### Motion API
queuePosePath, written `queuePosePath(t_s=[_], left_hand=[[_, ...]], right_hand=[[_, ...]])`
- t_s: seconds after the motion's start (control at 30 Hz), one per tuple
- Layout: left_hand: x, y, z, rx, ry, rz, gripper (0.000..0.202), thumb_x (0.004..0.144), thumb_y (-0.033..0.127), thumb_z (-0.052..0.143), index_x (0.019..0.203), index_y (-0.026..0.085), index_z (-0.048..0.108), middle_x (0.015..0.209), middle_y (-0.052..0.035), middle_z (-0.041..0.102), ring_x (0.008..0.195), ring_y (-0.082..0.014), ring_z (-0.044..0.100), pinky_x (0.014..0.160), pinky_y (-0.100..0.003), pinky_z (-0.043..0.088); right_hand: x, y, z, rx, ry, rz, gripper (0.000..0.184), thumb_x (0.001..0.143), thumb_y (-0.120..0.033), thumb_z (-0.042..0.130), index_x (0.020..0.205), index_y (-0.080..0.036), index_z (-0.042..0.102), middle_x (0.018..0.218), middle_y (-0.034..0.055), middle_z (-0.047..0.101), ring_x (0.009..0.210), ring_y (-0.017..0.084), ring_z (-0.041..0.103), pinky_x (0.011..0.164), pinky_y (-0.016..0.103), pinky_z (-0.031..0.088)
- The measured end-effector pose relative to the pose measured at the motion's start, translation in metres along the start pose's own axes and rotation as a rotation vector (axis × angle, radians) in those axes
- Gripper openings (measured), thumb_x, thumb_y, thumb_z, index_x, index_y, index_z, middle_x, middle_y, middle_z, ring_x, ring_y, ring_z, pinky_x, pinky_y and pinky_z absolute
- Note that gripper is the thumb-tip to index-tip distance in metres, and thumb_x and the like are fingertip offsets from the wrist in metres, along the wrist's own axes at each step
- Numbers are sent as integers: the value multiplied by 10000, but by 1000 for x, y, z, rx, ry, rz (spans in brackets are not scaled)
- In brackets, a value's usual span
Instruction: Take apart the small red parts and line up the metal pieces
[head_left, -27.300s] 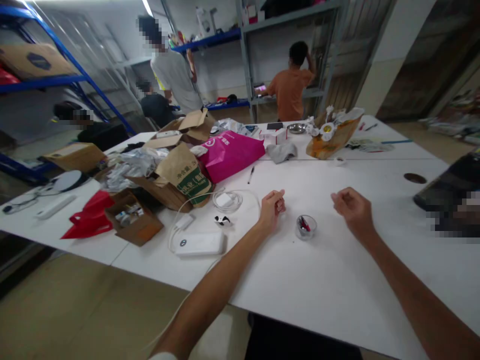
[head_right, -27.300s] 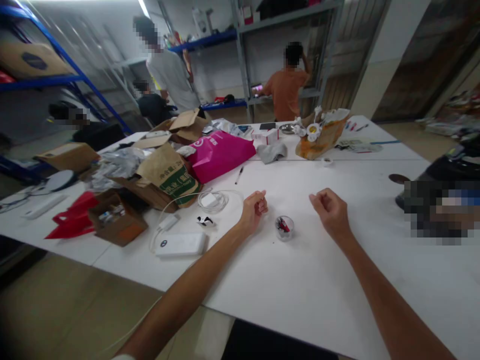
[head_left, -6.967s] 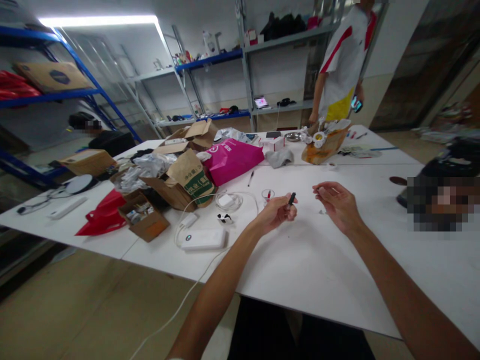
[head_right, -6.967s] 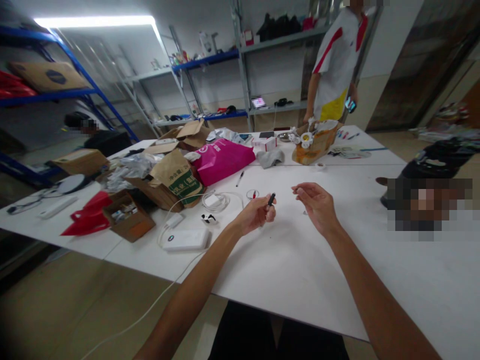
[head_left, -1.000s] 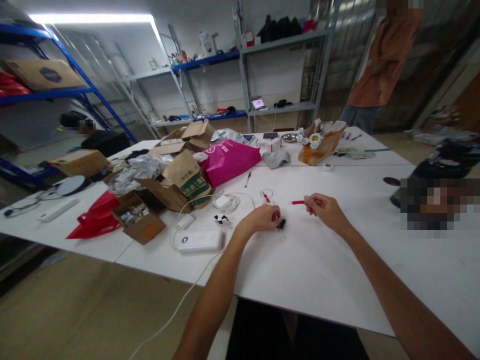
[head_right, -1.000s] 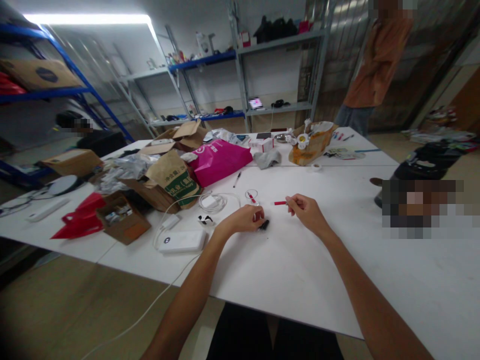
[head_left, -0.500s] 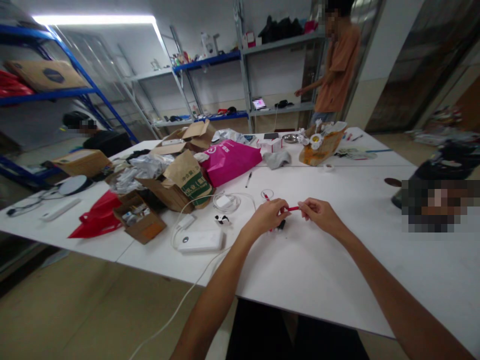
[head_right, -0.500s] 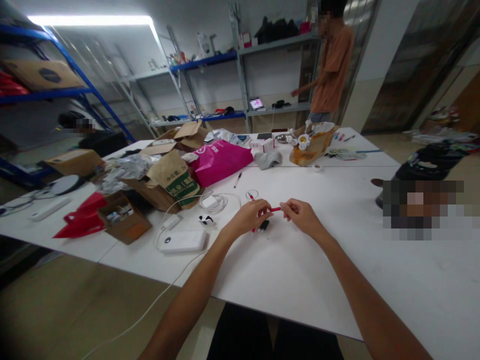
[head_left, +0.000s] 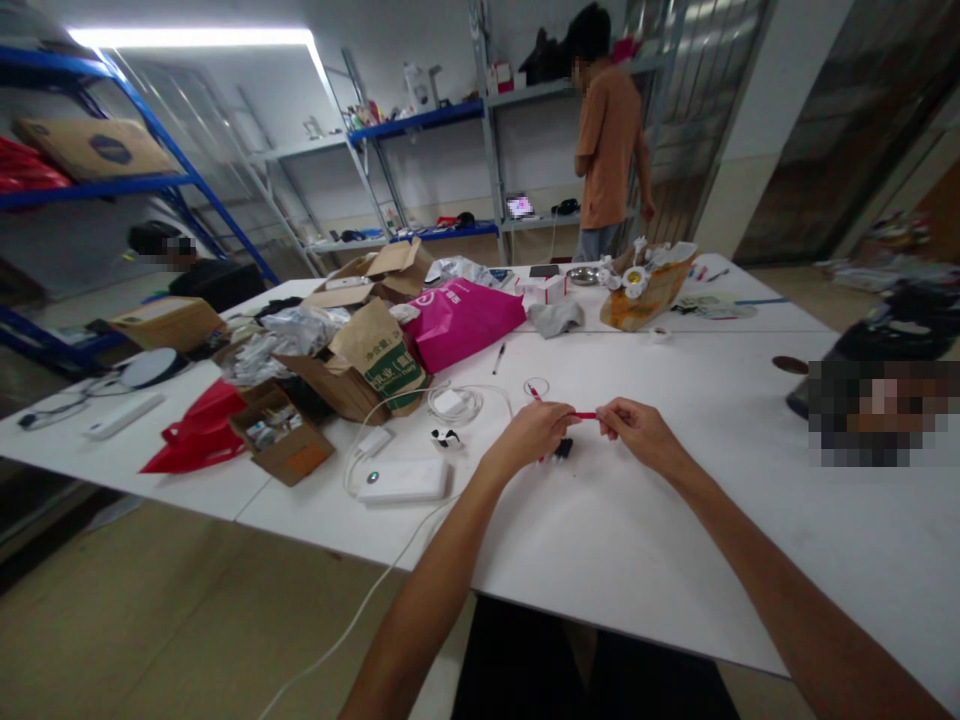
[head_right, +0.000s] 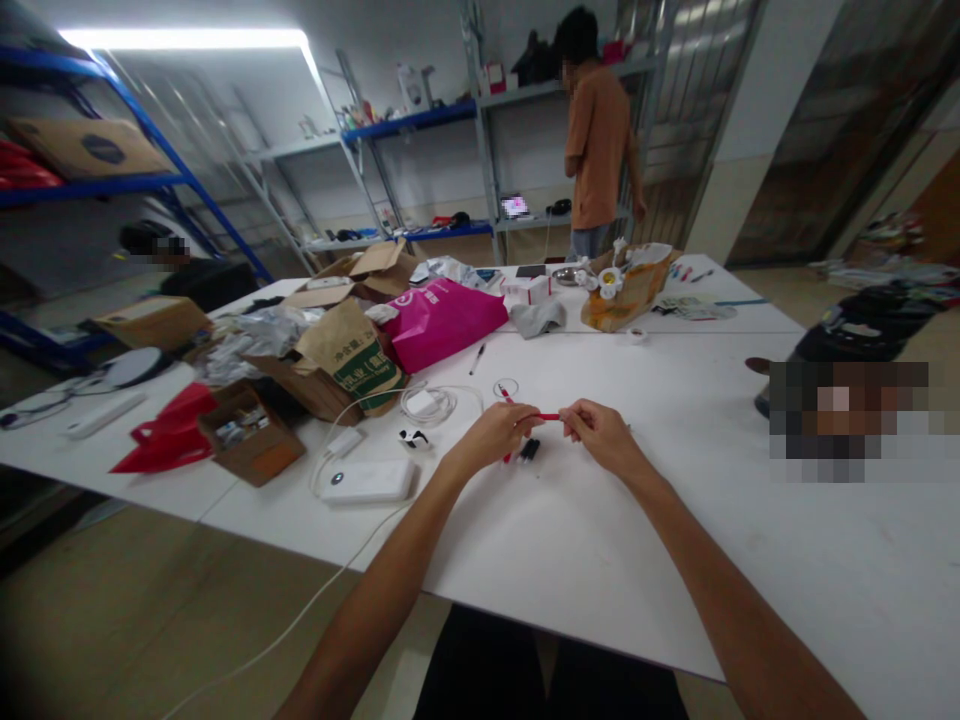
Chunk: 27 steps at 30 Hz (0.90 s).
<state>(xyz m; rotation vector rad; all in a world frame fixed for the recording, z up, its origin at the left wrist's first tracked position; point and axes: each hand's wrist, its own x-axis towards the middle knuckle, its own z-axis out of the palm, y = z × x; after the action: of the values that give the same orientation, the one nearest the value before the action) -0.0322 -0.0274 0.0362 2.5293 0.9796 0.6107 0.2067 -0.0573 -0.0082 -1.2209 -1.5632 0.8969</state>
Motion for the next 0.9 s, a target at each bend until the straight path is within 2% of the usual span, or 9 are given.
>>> queuePosePath(t_s=[0.13,0.3,0.37,0.43,0.5,0.57,0.67,0.77,0.9], left_hand=[[0,0,-3,-114,15,-5,287,1037,128,487,1078,146,770,849,-61,772,767,-171,698,782,-264,511],[2,6,-5,-216,38,-21,436,1145,374,416,972,156,751,757,-31,712,665,-145,635,706,-261,475],[3,7,-2,-207,61,-8,455,1148,433,423,970,161,742,798,-41,722,704,-155,644,729,-274,484],[4,7,2,-192,101,13,378,1114,473,525,1063,167,740,923,-63,753,783,-171,670,766,-288,507],[5,5,7,-170,134,47,312,1068,456,632,1176,179,726,1065,-84,763,873,-185,694,821,-303,532],[5,3,11,-135,150,81,244,1062,376,649,1207,194,721,1140,-92,762,954,-196,710,887,-320,546],[5,2,13,-72,161,98,187,1078,294,601,1162,201,740,1145,-90,780,1034,-216,718,951,-345,547],[4,5,12,-36,140,77,217,1088,304,577,1167,202,752,1135,-93,797,1058,-228,725,978,-359,547],[3,11,10,-18,75,1,261,1097,319,534,1198,207,748,1082,-87,813,1001,-226,746,941,-345,551]], right_hand=[[0,-8,-1,83,12,-26,540,857,-731,773,937,-204,688,820,48,726,715,143,656,686,304,551],[2,-11,-5,141,4,-76,472,898,-653,780,1015,-207,679,922,76,767,800,174,722,683,312,569],[3,-9,-5,150,11,-90,450,904,-627,787,1033,-212,670,946,71,768,845,180,733,692,308,571],[3,-9,-5,132,7,-96,431,914,-612,783,1037,-213,676,942,61,761,845,169,723,707,306,573],[2,-9,-5,116,-9,-92,423,922,-609,776,1037,-212,685,934,55,755,833,159,711,718,305,576],[1,-10,-6,116,-26,-87,431,920,-618,774,1041,-212,690,940,55,754,829,159,709,713,304,578],[1,-11,-6,108,-35,-81,458,902,-642,780,1032,-210,700,931,57,754,823,167,715,695,304,581],[3,-10,-7,75,-1,-59,475,881,-662,789,980,-203,714,893,54,749,772,159,699,688,307,585],[3,-9,-8,49,67,-48,493,828,-668,834,974,-205,745,960,67,770,835,175,710,805,347,616]])
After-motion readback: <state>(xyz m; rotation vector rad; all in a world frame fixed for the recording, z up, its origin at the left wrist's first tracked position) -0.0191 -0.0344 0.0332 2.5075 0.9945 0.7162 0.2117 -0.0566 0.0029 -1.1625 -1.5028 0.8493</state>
